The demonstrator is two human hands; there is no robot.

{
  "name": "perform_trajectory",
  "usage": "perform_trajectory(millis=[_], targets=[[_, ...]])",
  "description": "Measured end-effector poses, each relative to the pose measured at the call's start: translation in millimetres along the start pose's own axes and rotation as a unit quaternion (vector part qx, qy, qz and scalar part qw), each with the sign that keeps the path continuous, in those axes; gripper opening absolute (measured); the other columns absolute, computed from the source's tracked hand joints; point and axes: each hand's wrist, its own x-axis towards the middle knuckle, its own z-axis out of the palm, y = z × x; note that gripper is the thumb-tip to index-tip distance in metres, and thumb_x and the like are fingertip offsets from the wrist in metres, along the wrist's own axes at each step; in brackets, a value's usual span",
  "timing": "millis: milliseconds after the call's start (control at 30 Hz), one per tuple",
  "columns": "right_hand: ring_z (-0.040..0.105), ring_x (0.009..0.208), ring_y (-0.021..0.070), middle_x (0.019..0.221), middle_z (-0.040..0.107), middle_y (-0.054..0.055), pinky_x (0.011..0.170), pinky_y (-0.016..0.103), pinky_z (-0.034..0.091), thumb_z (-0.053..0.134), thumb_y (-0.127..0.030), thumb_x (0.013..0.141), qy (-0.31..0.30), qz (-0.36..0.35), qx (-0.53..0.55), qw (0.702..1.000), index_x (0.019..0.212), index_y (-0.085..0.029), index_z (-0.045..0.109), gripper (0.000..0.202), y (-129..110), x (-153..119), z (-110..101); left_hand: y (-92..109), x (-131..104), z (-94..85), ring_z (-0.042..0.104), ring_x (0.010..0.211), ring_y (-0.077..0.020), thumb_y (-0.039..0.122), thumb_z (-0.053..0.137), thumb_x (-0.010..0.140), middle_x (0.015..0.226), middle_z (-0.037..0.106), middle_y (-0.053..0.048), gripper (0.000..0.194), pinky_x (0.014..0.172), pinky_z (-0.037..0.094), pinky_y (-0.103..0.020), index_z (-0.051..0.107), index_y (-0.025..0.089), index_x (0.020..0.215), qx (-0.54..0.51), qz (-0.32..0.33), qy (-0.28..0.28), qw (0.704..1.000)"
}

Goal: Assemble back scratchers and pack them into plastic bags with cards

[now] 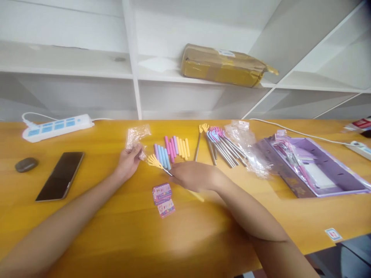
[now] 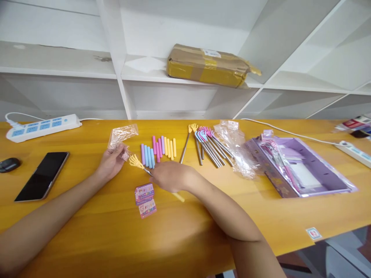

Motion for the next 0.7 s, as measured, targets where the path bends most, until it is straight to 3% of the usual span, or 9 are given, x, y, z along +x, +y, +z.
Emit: perform_trajectory(millis=[333,700], targets=[[0.061,0.079,0.0192,0.095,0.069,0.012,0.068,0.03,0.033,0.049,-0.033,0.11,0.04,-0.013,0.017,0.999,0.091,-0.012,0.067,0.033,5,15,5,4,-3,1.6,0.054,0.058,-0.0068,0.037,0.097,0.072,0.07,0.066,0.0,0.033,0.054,0.046,-0.019,0.075,0.013,0.075,0.044,-0.023,-0.071,0.996],[0.062,0.092,0.0218,0.107,0.069,0.014,0.076,0.03,0.038,0.046,-0.034,0.111,0.044,-0.027,0.042,0.998,0.1,-0.012,0.068,0.033,13,23,5,3,-2,0.9,0.065,0.072,-0.0126,0.04,0.102,0.062,0.078,0.075,-0.002,0.038,0.068,0.053,-0.024,0.08,0.015,0.08,0.063,-0.046,-0.056,0.995]])
